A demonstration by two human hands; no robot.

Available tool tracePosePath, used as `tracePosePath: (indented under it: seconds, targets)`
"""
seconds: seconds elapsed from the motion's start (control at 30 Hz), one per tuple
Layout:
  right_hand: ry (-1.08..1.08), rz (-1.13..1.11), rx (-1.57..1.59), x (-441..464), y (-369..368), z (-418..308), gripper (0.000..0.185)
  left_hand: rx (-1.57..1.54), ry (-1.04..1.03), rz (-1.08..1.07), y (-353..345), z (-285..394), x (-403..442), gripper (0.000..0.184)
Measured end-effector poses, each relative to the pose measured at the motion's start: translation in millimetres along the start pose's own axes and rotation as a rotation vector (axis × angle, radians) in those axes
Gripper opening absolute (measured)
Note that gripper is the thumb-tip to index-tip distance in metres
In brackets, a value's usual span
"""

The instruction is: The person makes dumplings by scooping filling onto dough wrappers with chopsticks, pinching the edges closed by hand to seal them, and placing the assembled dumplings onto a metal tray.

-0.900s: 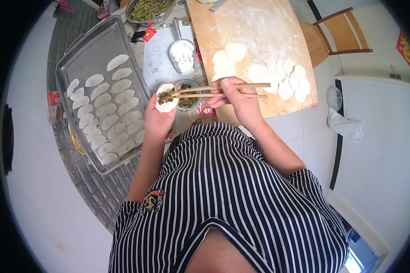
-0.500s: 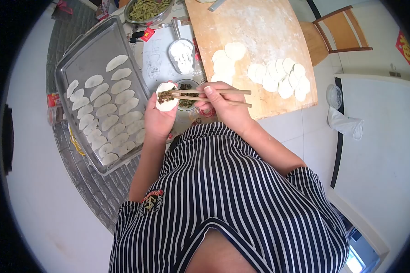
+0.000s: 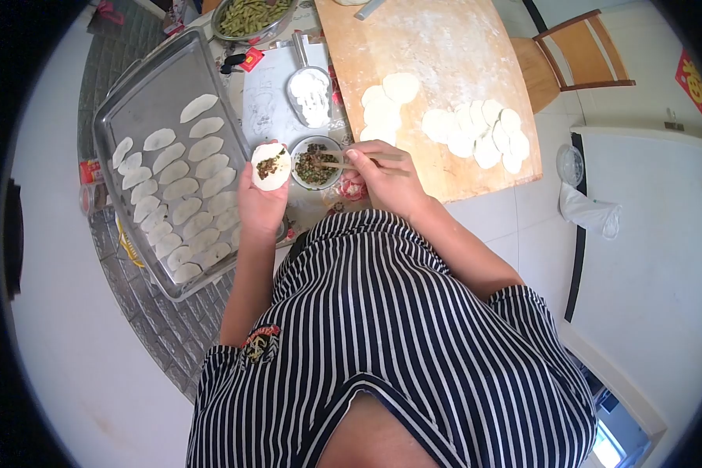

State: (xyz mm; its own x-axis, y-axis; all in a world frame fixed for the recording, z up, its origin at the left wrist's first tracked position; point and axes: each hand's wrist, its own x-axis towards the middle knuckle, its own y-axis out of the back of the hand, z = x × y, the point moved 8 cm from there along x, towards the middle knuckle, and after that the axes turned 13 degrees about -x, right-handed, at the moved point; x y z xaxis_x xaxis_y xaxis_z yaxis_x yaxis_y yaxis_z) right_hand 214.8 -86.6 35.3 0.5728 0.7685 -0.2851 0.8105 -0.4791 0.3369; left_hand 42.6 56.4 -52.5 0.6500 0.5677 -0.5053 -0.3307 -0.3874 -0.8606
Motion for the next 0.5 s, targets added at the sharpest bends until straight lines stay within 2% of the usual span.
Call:
tracePosePath:
  seconds: [0.03, 0.13, 0.33, 0.5]
  targets:
    - [-0.169, -0.047, 0.090, 1, -5, 12, 0.028, 0.009, 0.000, -0.011, -1, 1, -1, 0.044]
    - [-0.160, -0.074, 0.090, 8, -4, 27, 0.037, 0.019, 0.010, -0.014, -11, -1, -8, 0.045]
    - [-0.206, -0.022, 0.205, 26, -7, 66, 0.033, 0.066, 0.021, 0.019, -20, -7, -15, 0.048]
    - [-0.419, -0.038, 0.522, 30, -23, 111, 0.032, 0.034, 0.084, -0.030, -32, -14, -19, 0.050]
